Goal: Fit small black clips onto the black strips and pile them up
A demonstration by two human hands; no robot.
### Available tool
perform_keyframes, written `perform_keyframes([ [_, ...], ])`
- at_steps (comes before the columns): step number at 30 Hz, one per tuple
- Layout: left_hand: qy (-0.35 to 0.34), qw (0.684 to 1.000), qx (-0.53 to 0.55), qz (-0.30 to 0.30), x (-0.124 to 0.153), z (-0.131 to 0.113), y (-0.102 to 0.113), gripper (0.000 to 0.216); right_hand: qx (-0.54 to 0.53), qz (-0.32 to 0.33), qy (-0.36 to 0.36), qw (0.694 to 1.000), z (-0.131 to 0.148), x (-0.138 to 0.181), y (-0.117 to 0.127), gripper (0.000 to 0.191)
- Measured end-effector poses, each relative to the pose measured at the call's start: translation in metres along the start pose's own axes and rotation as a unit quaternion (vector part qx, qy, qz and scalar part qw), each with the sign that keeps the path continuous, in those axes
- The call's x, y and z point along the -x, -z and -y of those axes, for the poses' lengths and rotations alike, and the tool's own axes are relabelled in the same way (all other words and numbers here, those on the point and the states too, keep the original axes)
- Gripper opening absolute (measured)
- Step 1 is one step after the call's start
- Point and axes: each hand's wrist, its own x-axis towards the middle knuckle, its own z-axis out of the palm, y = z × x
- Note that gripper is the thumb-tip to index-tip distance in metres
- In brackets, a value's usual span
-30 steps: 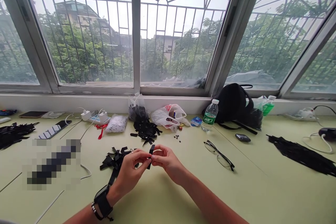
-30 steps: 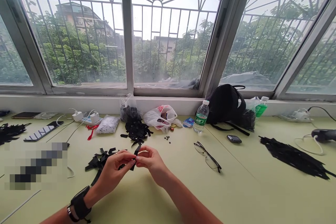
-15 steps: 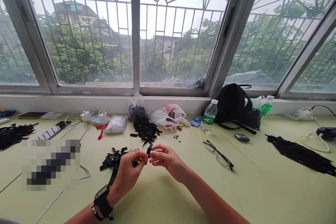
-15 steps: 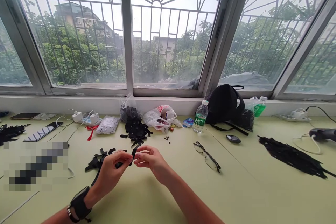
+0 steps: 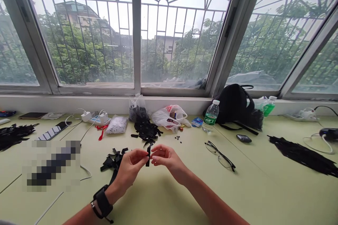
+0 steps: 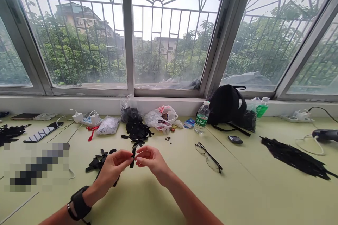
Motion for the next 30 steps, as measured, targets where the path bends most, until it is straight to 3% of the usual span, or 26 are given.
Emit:
perform_keyframes([
  [4, 0.081, 0.993, 0.072, 0.037, -0.002, 0.002, 0.004, 0.039, 0.078, -0.049, 0.044, 0.995, 0.003, -0.006, 0.012, 0.036],
  [8, 0.127, 0.980, 0.143, 0.059, -0.002, 0.010, 0.005, 0.044, 0.225, -0.138, 0.102, 0.959, 0.007, -0.017, 0.053, 0.023],
  [13, 0.148, 0.975, 0.157, 0.048, -0.004, 0.016, 0.003, 0.034, 0.388, -0.122, 0.095, 0.909, -0.002, -0.023, 0.089, 0.013],
  [17, 0.160, 0.972, 0.163, 0.057, -0.005, 0.015, 0.004, 0.024, 0.447, -0.077, 0.114, 0.884, -0.008, -0.021, 0.088, 0.015],
  [22, 0.168, 0.963, 0.202, 0.055, -0.006, 0.018, 0.003, 0.018, 0.452, -0.042, 0.116, 0.884, -0.009, -0.019, 0.081, 0.017],
  [30, 0.175, 0.969, 0.155, 0.074, -0.006, 0.018, 0.004, 0.024, 0.472, -0.048, 0.143, 0.869, -0.019, -0.020, 0.072, 0.022],
])
